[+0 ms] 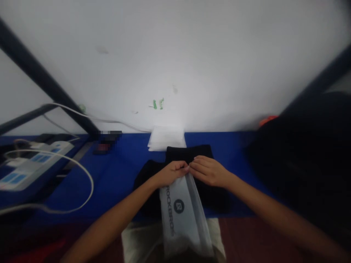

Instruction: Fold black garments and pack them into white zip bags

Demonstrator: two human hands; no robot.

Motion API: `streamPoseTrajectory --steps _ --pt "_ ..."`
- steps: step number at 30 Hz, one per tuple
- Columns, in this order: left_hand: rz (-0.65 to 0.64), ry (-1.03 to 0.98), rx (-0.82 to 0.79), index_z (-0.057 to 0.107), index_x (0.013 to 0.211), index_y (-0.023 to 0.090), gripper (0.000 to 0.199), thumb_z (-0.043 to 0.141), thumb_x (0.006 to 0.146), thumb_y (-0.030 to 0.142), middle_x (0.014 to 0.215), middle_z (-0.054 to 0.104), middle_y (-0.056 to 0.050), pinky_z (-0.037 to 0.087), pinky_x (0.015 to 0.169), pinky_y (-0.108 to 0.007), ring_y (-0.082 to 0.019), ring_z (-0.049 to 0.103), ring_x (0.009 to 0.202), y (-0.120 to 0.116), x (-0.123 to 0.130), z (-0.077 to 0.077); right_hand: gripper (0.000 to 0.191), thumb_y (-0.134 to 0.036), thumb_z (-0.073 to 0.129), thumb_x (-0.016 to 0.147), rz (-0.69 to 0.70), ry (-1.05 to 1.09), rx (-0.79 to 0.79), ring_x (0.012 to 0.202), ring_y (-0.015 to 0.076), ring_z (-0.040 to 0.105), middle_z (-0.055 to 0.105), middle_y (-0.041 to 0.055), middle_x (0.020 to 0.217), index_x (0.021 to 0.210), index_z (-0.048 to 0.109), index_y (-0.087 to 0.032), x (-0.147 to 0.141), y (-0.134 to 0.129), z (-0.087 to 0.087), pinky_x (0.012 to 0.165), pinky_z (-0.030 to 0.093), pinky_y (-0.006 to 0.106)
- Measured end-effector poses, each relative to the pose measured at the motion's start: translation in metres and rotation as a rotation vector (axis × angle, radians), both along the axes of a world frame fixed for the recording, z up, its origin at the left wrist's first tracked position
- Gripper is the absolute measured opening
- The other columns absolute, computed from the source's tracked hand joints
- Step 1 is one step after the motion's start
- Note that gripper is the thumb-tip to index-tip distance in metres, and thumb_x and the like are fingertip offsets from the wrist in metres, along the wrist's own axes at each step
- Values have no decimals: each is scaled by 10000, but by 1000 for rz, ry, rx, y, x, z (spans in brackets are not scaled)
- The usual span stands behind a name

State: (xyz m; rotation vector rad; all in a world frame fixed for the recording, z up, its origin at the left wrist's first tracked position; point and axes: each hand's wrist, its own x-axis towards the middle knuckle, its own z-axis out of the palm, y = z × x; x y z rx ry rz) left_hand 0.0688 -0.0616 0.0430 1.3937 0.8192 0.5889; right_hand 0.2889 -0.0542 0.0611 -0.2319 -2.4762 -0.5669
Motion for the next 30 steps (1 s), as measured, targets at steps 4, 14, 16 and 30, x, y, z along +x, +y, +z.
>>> streamPoseTrajectory --steps 4,14,16,30 --pt "-8 -29 -33 543 770 149 491 676 800 621 635 438 51 296 523 -209 -70 351 535 -1 -1 -1 157 -63 501 948 30 -1 -9 937 199 643 699 108 941 1024 629 -111 -3 1 0 903 554 404" --pt "3 57 41 601 740 139 466 673 793 597 619 456 40 302 549 -234 -89 375 555 2 -3 3 210 -93 502 954 -5 -66 -6 847 186 608 656 82 838 793 626 -146 -5 -1 1 842 539 372" --pt "4 77 64 601 737 142 467 665 791 601 619 458 39 307 548 -235 -93 379 558 2 -2 3 201 -99 516 949 3 -76 5 853 188 604 650 78 829 789 626 -150 -4 -1 2 831 535 366" --pt "278 143 251 499 697 171 433 576 843 571 634 403 49 303 557 -217 -98 358 582 37 -34 6 119 -180 569 888 334 5 31 859 196 604 654 55 881 807 655 -193 -3 -54 15 872 527 402"
